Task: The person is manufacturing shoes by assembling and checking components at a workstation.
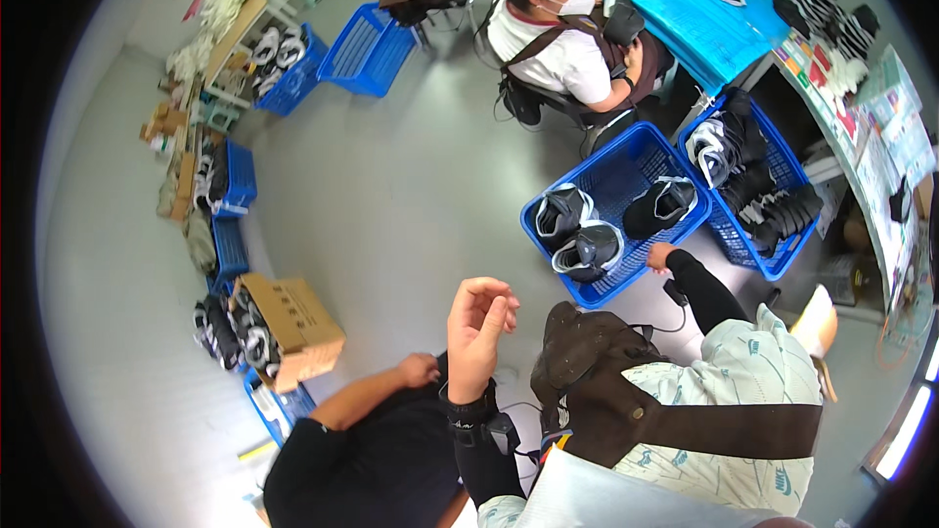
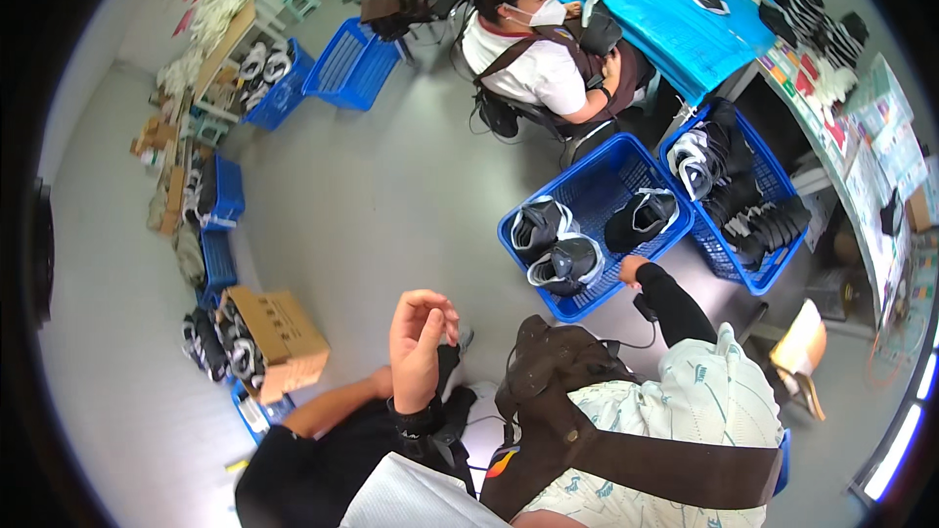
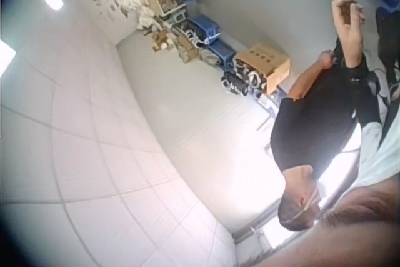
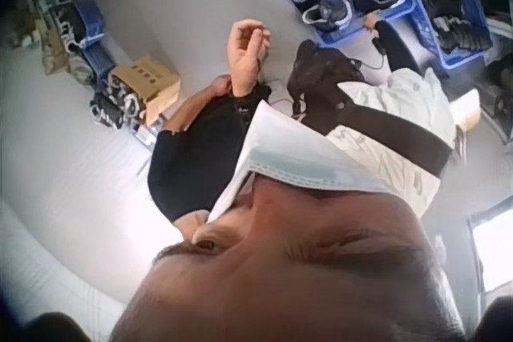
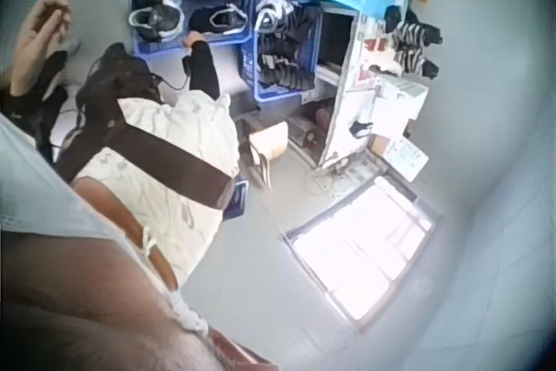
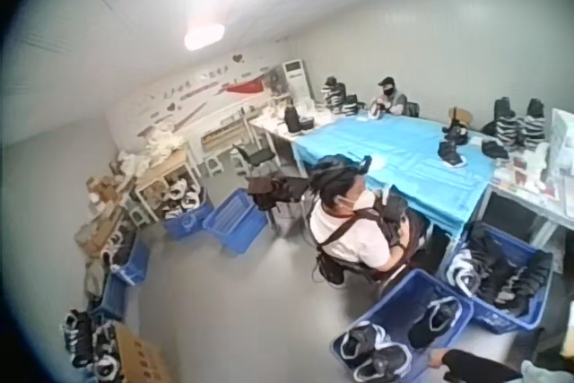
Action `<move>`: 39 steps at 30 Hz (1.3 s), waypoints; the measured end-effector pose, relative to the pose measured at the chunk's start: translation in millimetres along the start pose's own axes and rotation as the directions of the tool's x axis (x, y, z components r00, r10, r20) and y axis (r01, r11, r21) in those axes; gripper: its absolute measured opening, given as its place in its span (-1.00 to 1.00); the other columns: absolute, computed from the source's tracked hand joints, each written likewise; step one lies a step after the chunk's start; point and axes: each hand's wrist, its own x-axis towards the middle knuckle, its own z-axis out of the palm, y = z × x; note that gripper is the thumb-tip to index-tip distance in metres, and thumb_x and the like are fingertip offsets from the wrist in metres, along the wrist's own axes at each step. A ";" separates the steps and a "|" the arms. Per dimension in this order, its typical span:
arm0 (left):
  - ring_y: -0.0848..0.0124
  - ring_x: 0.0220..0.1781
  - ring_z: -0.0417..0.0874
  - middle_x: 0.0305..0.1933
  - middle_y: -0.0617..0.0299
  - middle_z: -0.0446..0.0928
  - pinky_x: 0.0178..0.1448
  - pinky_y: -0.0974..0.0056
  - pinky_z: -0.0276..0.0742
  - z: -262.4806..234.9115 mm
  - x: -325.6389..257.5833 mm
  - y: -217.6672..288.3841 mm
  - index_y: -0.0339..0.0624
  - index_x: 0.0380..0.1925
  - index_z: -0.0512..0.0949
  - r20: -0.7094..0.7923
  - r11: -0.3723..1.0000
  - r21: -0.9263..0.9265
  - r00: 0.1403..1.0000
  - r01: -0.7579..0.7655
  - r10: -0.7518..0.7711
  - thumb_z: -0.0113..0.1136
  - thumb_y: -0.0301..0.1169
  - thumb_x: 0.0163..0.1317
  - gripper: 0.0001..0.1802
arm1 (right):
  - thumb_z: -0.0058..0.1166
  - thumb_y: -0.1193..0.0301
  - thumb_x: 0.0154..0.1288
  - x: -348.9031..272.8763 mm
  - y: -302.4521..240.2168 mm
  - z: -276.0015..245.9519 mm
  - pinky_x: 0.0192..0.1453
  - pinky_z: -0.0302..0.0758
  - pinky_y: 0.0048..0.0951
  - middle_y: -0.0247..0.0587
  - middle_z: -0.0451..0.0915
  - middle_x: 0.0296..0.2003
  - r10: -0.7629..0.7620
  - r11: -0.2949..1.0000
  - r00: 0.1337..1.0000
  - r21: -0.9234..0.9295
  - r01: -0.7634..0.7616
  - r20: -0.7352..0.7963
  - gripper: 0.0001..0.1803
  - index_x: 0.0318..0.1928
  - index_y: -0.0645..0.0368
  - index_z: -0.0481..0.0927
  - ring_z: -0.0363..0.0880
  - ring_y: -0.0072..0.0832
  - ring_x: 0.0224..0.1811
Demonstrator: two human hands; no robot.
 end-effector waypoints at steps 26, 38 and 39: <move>0.49 -0.40 0.60 -0.27 0.23 0.61 -0.30 0.43 0.48 -125.8 -345.4 -219.8 -0.21 -0.05 0.53 -0.722 0.873 -0.378 0.492 0.309 -0.487 0.13 -0.35 0.51 -0.82 | 0.12 0.24 0.24 -44.5 -396.7 -333.9 0.12 0.61 0.02 0.25 0.20 0.45 -0.081 0.942 0.261 0.012 0.335 -0.962 -0.28 0.45 -0.23 0.33 0.63 0.19 0.06; 0.47 -0.34 0.62 -0.22 0.19 0.62 -0.25 0.43 0.52 -101.0 -234.3 -203.7 -0.21 0.16 0.48 -0.687 0.908 -0.298 0.594 0.296 -0.419 0.12 -0.35 0.51 -0.69 | 0.10 0.34 0.14 -43.4 -312.2 -20.8 -0.10 0.69 -0.06 0.13 0.74 -0.15 -0.348 0.891 0.933 -0.276 0.359 0.090 -0.67 -0.18 0.26 0.77 0.76 -0.10 -0.07; 0.50 -0.36 0.59 -0.23 0.19 0.62 -0.26 0.44 0.51 -113.6 -231.9 -200.0 -0.24 0.23 0.45 -0.651 0.916 -0.268 0.645 0.298 -0.400 0.09 -0.36 0.52 -0.64 | 0.09 0.35 0.15 -67.4 -317.9 -25.9 -0.14 0.69 -0.09 0.15 0.74 -0.21 -0.327 0.901 0.934 -0.251 0.354 0.143 -0.69 -0.22 0.28 0.76 0.78 -0.11 -0.14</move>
